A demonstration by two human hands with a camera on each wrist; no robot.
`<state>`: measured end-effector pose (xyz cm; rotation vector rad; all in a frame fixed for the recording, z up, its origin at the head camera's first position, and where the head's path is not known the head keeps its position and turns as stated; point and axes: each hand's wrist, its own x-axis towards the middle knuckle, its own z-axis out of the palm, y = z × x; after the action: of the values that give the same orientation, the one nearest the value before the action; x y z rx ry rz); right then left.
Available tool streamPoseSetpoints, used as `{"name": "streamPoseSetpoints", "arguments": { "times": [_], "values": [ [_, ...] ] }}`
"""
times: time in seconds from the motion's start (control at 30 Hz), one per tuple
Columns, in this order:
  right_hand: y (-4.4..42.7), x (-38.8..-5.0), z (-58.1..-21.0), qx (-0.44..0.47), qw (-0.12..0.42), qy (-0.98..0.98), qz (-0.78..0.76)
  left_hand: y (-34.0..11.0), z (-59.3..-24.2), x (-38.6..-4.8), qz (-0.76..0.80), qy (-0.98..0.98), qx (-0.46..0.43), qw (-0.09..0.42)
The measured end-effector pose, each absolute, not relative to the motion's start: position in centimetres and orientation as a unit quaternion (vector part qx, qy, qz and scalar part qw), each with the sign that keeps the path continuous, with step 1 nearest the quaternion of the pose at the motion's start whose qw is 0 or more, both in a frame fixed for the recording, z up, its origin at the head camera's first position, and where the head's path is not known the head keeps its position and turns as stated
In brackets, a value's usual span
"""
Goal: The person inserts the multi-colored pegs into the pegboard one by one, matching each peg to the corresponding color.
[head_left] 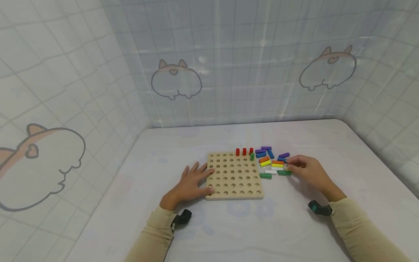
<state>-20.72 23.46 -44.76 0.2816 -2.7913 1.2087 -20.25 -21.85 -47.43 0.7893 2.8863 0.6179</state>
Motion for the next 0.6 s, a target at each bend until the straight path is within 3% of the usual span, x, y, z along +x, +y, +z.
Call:
{"name": "streamPoseSetpoints", "arguments": {
  "times": [0.6],
  "values": [
    [22.0, -20.4, -45.4, 0.147, 0.058, -0.935, 0.317, -21.8, -47.1, -20.0, 0.202, 0.944, 0.257, 0.045]
  ]
}}
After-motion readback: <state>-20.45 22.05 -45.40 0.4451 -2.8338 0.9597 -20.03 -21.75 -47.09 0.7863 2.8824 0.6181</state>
